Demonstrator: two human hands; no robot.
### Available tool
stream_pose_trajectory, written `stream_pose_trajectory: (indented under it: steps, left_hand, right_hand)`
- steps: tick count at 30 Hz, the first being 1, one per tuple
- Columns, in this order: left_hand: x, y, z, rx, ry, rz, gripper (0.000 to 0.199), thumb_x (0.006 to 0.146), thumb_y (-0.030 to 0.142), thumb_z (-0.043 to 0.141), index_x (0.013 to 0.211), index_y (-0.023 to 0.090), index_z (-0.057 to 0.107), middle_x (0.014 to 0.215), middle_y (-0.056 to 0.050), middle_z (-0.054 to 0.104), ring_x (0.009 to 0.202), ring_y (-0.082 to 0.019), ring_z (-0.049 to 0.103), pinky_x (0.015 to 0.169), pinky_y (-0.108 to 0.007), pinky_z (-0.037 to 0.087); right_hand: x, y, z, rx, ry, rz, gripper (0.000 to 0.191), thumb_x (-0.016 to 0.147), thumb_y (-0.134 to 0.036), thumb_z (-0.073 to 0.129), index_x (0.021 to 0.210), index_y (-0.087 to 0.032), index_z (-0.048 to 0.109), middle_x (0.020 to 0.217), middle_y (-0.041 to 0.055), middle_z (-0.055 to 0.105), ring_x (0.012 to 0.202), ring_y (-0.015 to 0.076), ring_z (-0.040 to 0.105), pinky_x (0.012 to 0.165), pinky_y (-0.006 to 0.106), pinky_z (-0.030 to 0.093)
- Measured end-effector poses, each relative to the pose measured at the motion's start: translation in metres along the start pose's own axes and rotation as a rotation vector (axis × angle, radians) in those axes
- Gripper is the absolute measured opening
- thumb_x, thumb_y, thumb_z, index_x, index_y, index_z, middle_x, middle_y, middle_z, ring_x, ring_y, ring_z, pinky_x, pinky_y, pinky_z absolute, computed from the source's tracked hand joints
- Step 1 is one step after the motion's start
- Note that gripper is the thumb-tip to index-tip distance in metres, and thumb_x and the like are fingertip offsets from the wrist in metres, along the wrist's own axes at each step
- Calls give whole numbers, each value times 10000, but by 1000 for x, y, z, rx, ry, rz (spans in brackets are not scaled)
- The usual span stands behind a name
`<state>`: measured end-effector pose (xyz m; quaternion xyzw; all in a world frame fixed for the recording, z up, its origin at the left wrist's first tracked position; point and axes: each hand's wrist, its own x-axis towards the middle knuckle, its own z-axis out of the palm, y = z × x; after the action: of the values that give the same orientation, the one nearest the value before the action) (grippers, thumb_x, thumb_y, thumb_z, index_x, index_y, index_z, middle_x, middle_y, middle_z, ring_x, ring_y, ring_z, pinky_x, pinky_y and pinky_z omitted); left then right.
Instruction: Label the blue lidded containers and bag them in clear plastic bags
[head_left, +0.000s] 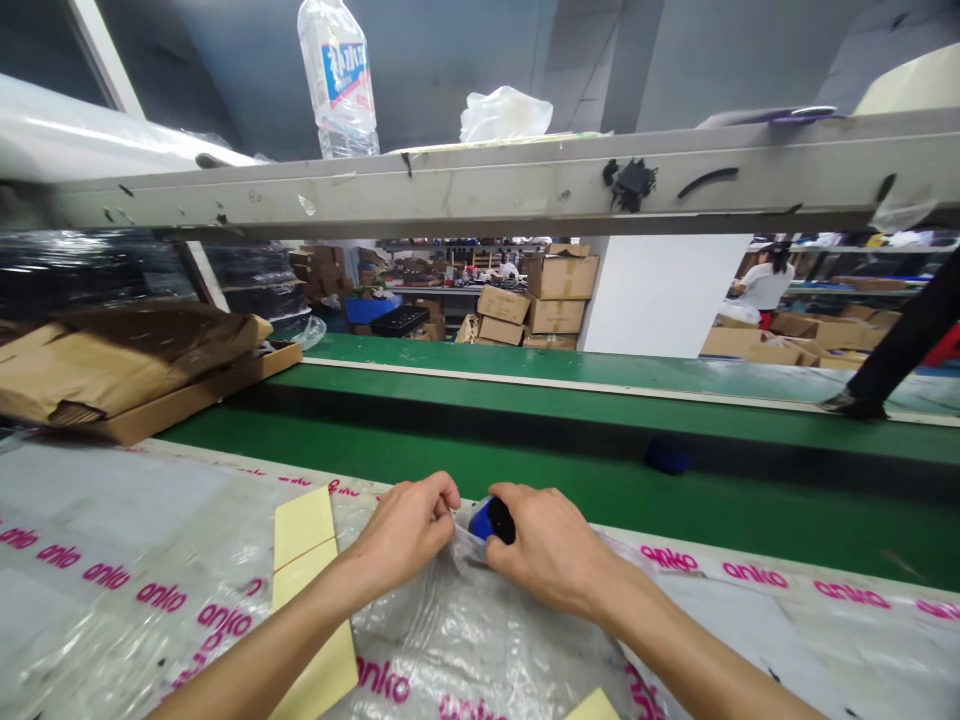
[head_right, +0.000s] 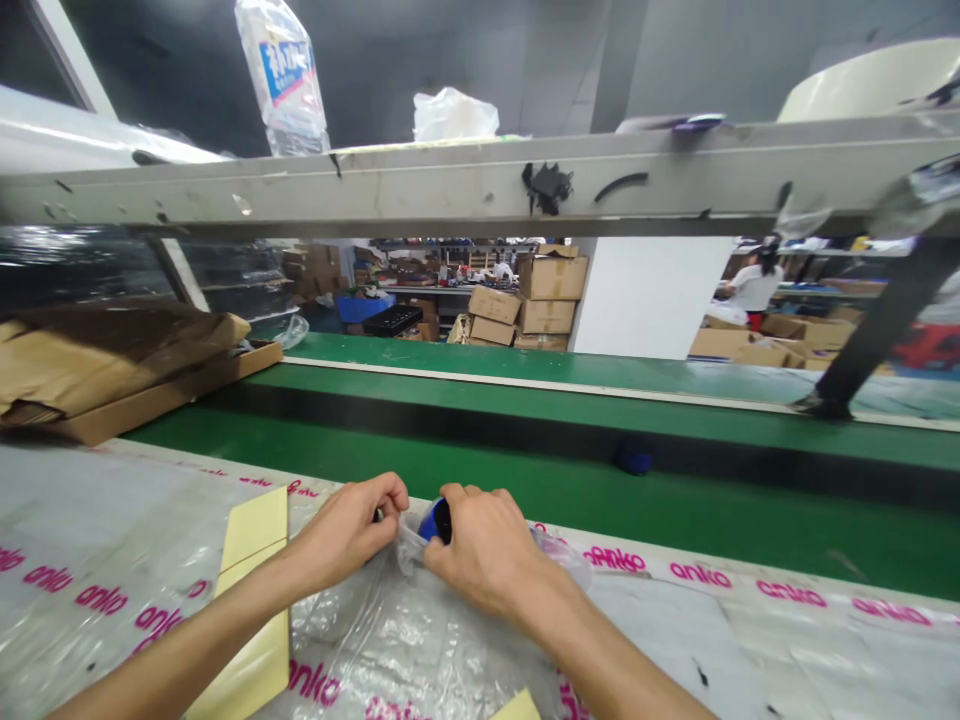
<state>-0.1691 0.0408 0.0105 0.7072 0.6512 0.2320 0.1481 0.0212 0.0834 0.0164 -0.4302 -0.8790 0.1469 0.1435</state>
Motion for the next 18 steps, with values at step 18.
stream_pose_trajectory:
  steps: [18]
  left_hand:
    - [11, 2, 4, -96, -199, 6, 239, 783, 240, 535, 890, 215, 747, 794, 11, 769, 755, -187, 707, 594, -233, 438]
  right_hand:
    - [-22, 9, -11, 293, -34, -4, 516, 729, -156, 646, 1242, -206, 638, 1187, 81, 683, 1016, 251, 643, 834, 311, 459]
